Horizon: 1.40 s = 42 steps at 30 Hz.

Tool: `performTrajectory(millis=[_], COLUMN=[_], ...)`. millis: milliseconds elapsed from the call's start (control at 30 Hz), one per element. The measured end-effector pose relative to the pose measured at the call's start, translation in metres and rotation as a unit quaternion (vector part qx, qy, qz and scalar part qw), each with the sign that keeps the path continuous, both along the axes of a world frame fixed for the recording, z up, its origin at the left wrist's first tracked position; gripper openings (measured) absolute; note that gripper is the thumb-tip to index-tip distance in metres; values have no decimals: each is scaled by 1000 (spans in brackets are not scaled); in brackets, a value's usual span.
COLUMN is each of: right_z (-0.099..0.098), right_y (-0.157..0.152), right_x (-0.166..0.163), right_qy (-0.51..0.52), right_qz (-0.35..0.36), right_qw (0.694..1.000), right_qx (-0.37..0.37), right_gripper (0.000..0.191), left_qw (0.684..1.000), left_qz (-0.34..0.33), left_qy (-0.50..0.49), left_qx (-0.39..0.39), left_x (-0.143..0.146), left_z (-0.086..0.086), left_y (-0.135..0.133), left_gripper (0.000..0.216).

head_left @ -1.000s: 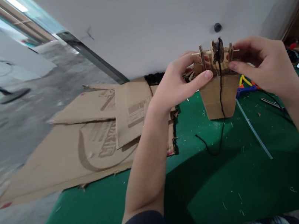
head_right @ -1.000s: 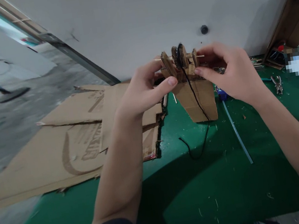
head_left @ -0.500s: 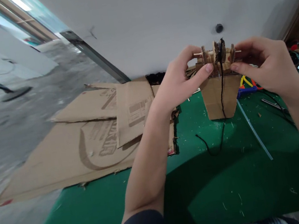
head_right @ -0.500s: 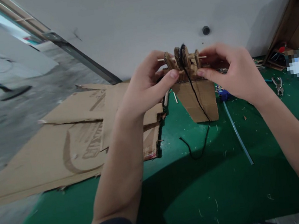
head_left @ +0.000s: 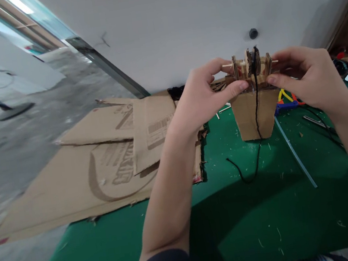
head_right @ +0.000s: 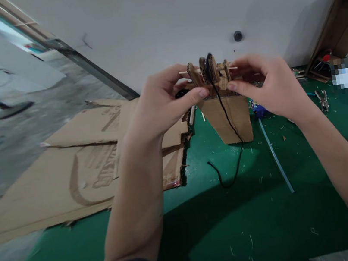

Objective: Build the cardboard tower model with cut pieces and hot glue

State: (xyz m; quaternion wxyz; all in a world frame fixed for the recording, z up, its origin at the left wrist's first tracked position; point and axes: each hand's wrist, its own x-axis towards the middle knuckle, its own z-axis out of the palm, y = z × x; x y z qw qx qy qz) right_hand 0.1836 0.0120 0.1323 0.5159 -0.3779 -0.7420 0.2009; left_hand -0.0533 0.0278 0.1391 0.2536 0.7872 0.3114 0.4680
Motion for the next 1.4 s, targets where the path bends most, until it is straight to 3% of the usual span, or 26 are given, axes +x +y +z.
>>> performTrajectory(millis=[133,367,800,1233,1400], right_z=[7,14,8,8,12], right_y=[-5,-8,-2,-4,-15], right_x=[4,12,12,9,2], right_qy=[6,-48,-69,-61,-73], right_qz=[15,-51,-53,-39,-66], right_qw=[1000,996,995,997,995], right_qx=[-1,51,49,40,34], right_gripper=[26,2,11,7,8], left_qw=[1000,999,999,1000,999], left_qz=[17,20,26,11,3], left_qy=[13,29,30,10,-40], left_qx=[-5,1,15,-14,33], left_x=[-1,-1,-2,-6,-10], left_z=[1,4,1,2,4], left_y=[-1,-3,1,1,3], left_gripper=[22,22,20,26,32])
